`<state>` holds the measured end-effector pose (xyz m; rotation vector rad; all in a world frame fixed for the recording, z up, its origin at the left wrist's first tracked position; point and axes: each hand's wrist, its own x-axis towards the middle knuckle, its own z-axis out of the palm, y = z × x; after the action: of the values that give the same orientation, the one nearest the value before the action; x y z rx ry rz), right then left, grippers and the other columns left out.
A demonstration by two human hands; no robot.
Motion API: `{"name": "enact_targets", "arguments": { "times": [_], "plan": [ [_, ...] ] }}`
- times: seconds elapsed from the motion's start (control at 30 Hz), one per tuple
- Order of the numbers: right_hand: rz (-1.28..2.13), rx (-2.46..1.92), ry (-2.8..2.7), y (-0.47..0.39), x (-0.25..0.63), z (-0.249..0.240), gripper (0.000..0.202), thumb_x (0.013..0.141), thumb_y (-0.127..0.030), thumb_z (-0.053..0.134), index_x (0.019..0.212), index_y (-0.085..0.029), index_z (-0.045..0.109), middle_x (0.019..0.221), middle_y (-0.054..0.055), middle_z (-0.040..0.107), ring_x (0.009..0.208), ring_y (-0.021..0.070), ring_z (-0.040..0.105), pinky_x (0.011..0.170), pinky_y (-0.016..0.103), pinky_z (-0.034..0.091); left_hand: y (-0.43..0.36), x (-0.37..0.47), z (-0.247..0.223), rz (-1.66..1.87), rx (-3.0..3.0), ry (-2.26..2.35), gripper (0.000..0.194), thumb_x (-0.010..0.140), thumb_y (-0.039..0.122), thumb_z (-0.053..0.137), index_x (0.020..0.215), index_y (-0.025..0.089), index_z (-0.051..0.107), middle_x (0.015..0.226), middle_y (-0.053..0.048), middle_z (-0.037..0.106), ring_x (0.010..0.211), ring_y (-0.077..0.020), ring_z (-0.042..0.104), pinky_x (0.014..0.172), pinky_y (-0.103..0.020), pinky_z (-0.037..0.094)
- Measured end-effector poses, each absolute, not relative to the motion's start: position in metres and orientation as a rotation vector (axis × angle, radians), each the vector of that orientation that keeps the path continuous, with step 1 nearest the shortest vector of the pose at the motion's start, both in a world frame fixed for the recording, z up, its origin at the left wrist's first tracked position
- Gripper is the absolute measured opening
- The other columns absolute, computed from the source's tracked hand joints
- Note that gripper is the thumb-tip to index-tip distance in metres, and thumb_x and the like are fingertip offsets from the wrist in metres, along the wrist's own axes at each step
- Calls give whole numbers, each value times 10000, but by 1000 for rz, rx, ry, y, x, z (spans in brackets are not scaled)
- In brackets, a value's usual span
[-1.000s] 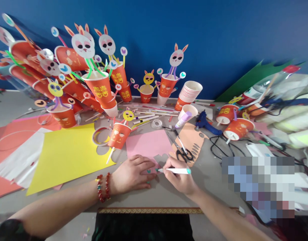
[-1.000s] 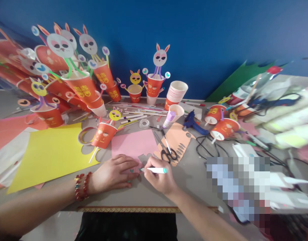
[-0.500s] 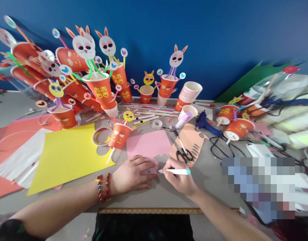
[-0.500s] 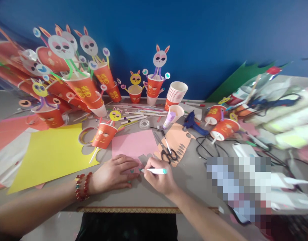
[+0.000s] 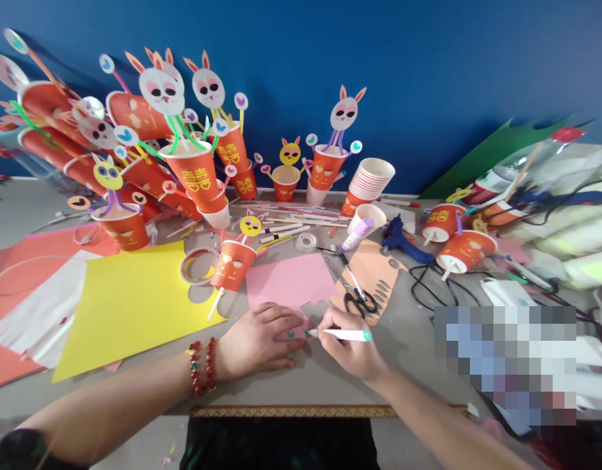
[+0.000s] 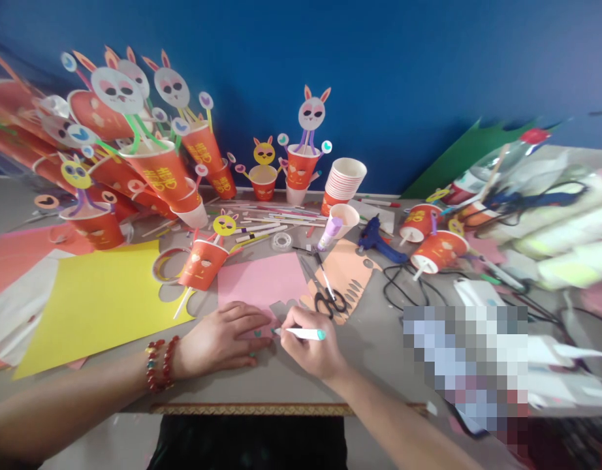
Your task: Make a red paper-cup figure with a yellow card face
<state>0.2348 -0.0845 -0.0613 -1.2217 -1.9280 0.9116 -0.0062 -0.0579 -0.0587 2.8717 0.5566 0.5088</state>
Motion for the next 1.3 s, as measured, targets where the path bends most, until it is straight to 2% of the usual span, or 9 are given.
{"name": "enact_targets", "arguments": {
  "times": [1.3],
  "plan": [
    [888,-1225,-1923,-84,235,-61,170,847,-169,518,683,-212,522,595,-23,533,545,133,484,532,255,354,-58,-7,-60,517,2864,546,370,954,491,514,1193,242,646,1305,-96,640,1185,-268,568,985,-416,449]
  ]
}}
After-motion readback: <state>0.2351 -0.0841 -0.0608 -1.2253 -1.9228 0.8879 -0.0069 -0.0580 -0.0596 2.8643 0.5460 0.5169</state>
